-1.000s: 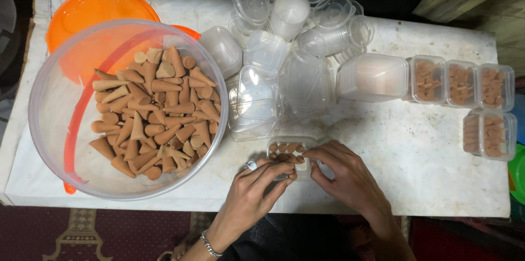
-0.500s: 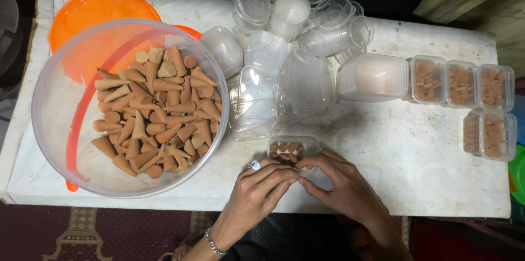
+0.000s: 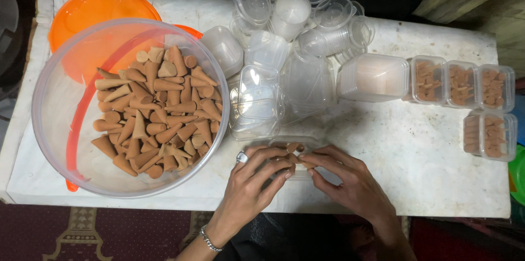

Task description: The person picks up cone-shaped incense pieces from a large container and places them into smaller plastic containers, handling them one at a time.

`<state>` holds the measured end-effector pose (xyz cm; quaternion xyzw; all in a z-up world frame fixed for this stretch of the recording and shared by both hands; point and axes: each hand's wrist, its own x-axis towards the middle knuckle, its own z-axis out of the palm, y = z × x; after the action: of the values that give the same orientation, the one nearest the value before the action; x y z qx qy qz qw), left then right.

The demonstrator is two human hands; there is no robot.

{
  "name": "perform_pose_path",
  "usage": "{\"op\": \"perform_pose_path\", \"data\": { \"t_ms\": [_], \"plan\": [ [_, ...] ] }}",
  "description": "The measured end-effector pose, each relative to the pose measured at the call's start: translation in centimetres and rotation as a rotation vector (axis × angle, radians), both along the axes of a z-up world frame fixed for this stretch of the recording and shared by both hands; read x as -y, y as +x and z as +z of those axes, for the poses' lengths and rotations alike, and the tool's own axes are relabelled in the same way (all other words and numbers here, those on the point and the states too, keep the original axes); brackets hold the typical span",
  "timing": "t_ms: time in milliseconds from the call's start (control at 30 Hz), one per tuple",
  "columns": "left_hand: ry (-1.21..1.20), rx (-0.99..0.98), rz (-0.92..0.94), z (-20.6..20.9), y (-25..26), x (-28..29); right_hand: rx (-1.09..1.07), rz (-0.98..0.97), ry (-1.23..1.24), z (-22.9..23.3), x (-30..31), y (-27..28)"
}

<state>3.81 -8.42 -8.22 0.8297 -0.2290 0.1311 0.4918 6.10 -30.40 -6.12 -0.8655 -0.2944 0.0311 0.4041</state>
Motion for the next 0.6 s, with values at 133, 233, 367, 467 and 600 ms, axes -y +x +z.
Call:
{"op": "perform_pose_path", "data": {
  "t_ms": [133, 233, 367, 467, 600],
  "plan": [
    [0.037, -0.023, 0.026, -1.0, -0.2, -0.5, -0.006, -0.020, -0.033, 0.0, 0.4, 0.2],
    [0.073, -0.035, 0.040, -1.1, -0.2, -0.6, -0.006, -0.017, -0.011, 0.2, 0.4, 0.3],
    [0.133, -0.222, -0.007, -2.0, -0.7, -0.9, 0.043, 0.019, -0.031, 0.7, 0.1, 0.5],
    [0.171, -0.314, -0.060, -2.0, -0.7, -0.9, 0.070, 0.032, -0.046, 0.2, 0.5, 0.4],
    [0.194, -0.354, -0.049, -2.3, -0.8, -0.7, 0.057, 0.072, -0.048, 0.0, 0.6, 0.5]
  ]
}}
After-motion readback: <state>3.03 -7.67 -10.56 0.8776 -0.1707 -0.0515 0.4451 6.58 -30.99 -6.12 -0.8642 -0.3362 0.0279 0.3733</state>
